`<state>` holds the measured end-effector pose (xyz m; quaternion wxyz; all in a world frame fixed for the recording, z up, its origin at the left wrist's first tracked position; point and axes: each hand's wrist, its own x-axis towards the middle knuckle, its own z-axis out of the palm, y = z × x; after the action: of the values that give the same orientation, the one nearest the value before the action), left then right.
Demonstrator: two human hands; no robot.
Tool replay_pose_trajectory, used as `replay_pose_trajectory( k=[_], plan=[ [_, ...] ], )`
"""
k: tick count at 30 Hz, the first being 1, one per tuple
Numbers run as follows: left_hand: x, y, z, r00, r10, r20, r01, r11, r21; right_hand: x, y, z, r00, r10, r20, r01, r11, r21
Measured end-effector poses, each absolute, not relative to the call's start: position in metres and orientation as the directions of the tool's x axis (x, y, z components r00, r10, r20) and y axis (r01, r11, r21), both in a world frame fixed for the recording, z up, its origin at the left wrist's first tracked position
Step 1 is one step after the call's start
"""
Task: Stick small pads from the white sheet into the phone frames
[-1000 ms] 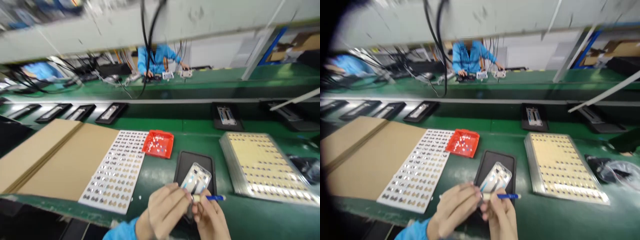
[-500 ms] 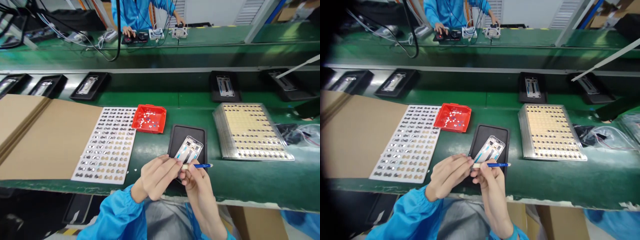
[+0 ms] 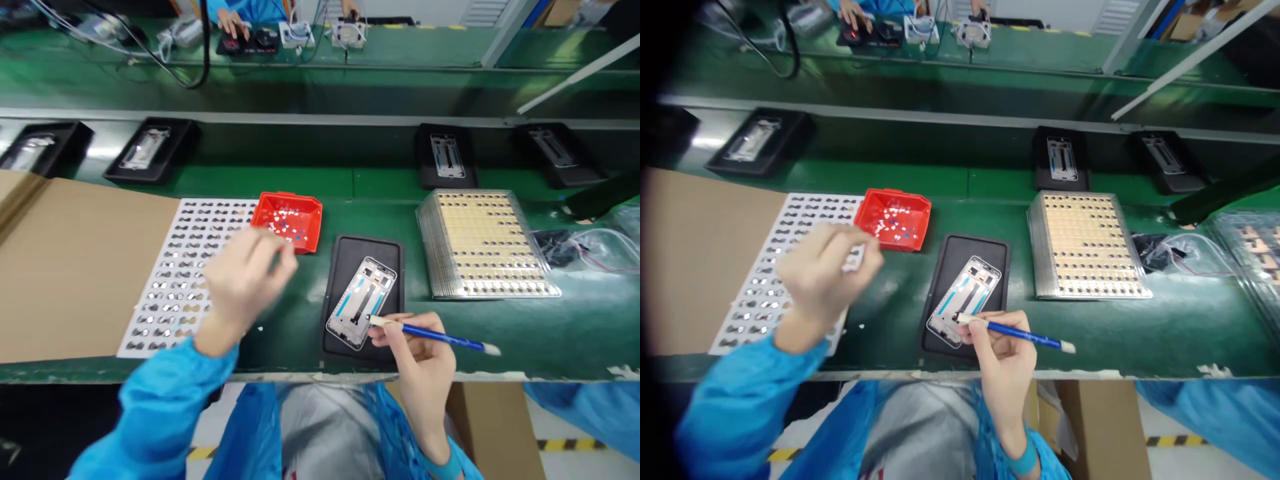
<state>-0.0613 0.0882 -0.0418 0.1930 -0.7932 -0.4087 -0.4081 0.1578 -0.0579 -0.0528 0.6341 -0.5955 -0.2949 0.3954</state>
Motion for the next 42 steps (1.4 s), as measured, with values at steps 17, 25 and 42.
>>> replay_pose_trajectory(
  k=[17, 25, 42],
  plan=[
    [-0.040, -0.014, -0.083, 0.724, 0.579, 0.375, 0.403, -0.796, 0.452, 0.166, -0.103, -0.076, 0.429, 0.888, 0.167, 0.423, -0.034, -0.905],
    [-0.023, -0.037, -0.099, 0.582, 0.707, 0.402, 0.484, -0.698, 0.527, 0.179, -0.079, -0.082, 0.360, 0.921, 0.148, 0.371, 0.004, -0.929],
    [-0.017, -0.028, -0.088, 0.587, 0.685, 0.433, 0.455, -0.721, 0.523, 0.160, -0.106, -0.059, 0.136, 0.942, 0.307, 0.844, 0.052, -0.534]
  ],
)
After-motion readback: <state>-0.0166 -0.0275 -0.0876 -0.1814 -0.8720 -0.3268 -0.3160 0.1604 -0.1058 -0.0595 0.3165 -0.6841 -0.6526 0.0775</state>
